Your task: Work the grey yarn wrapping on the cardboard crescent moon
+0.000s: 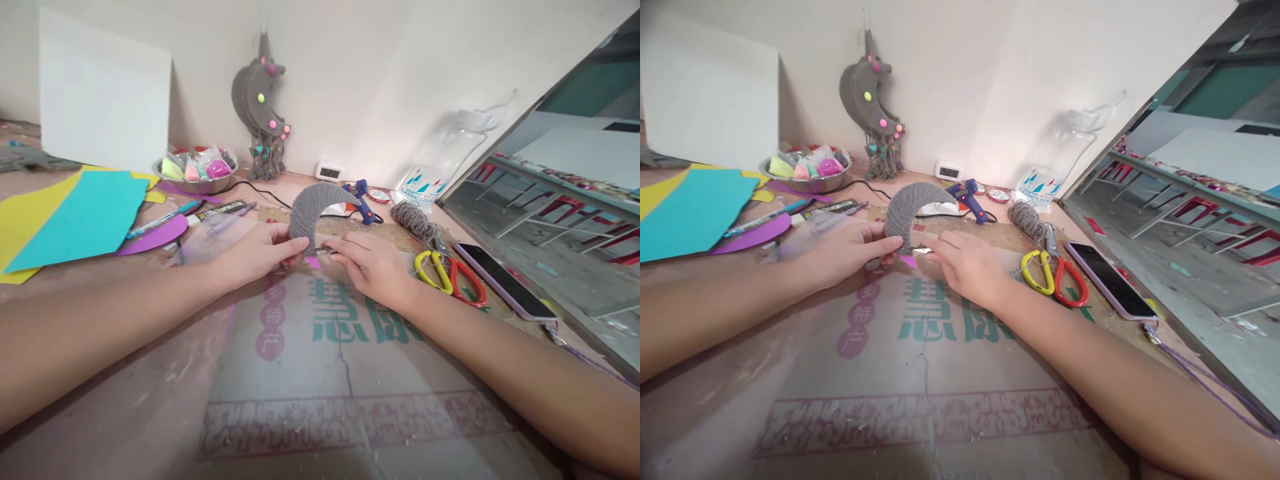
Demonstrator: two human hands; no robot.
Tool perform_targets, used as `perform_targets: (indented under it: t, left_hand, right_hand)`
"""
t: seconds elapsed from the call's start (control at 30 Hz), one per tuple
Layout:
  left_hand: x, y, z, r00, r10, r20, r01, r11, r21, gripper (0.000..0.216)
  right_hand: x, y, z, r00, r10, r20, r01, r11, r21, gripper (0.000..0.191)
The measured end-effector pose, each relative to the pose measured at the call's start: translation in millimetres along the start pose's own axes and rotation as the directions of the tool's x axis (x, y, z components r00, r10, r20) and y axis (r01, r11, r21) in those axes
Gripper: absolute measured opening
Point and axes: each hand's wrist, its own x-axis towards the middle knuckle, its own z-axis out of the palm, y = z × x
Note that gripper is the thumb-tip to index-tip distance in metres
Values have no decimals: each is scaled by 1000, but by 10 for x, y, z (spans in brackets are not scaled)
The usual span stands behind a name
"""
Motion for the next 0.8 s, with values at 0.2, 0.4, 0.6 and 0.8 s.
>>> perform_targets:
  t: [0.2,0.4,0.6,0.8]
  left_hand:
    - [-11,10,16,1000,4,-6,-4,1000,-27,30]
    - [-8,11,20,1000,-1,-10,1,1000,-18,30]
    - [5,-30,6,1000,2,-1,-2,1000,-30,28]
    - [5,-6,6,1000,-5,-5,5,1000,-6,29]
  right_hand:
    - [-18,10,23,999,32,-16,-32,999,16,29]
    - [-9,-1,18,999,19,-31,-19,1000,16,29]
    - [-9,-5,25,1000,22,-11,-21,1000,19,30]
    - [4,-15,9,999,28,16,-28,999,17,31]
